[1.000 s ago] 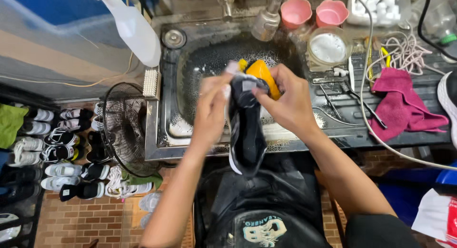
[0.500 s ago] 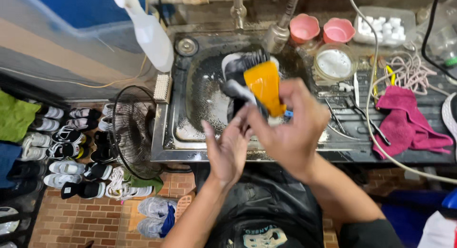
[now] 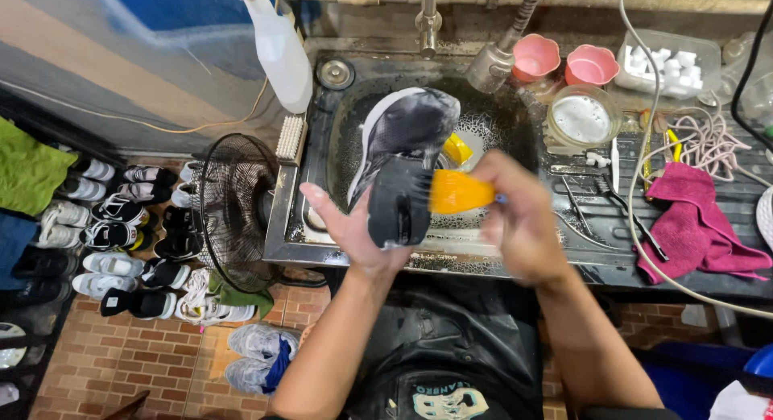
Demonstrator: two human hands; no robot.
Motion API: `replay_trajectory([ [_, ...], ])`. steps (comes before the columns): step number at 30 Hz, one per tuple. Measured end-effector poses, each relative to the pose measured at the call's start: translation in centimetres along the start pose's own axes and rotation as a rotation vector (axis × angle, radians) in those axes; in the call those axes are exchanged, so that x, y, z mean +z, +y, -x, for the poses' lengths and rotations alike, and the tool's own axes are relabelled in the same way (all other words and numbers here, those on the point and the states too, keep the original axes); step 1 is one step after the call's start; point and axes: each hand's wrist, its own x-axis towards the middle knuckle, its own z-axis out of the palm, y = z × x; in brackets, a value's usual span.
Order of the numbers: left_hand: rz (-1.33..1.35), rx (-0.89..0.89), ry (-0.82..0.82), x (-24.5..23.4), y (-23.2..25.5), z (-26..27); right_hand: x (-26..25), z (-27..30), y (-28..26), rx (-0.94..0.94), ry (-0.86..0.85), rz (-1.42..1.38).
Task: The person scrubs a black and white sneaker in a sink using a yellow brush and a blue toothbrush. They rinse the shoe under running water, wipe it with a pink cloth, and continue scrubbing the sole and upper parts.
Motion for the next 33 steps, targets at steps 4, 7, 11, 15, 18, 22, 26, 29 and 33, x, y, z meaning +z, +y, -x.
replay_trajectory([
  [4, -0.002, 0.014, 0.037, 0.0, -1.7, -0.2, 1.0, -2.1, 0.4, -0.247, 0.152, 0.368],
  [7, 0.070, 0.009, -0.006, 0.3, -1.7, -0.5, 3.2, -0.9, 0.9, -0.414, 0.129, 0.474],
  [11, 0.466, -0.190, -0.223, -2.7, -0.3, -0.2, -1.6, -3.5, 4.4, -0.425, 0.136, 0.786],
  [15, 0.168, -0.132, -0.046, -4.5, -1.1, -1.5, 2.9, -3.4, 0.7, -0.276, -0.166, 0.266],
  [18, 0.135, -0.091, -0.022, -0.4, -0.1, -1.0, 2.1, -4.1, 1.5, -0.355, -0.078, 0.110],
  [22, 0.201, -0.169, -0.101, -2.9, 0.7, -1.8, 3.9, -2.0, 0.2, -0.442, 0.015, 0.538],
  [26, -0.256, -0.183, -0.207, -4.0, 1.1, -0.8, 2.1, -1.8, 3.9, -0.504, 0.092, 0.479],
  [29, -0.597, -0.195, -0.270, -4.3, 0.1, -1.1, -1.3, -4.4, 4.2, -0.426, 0.238, 0.732],
  [33, -0.946, -0.169, -0.351, -4.9, 0.2, -1.9, 1.8, -3.2, 3.4, -0.430, 0.137, 0.658],
])
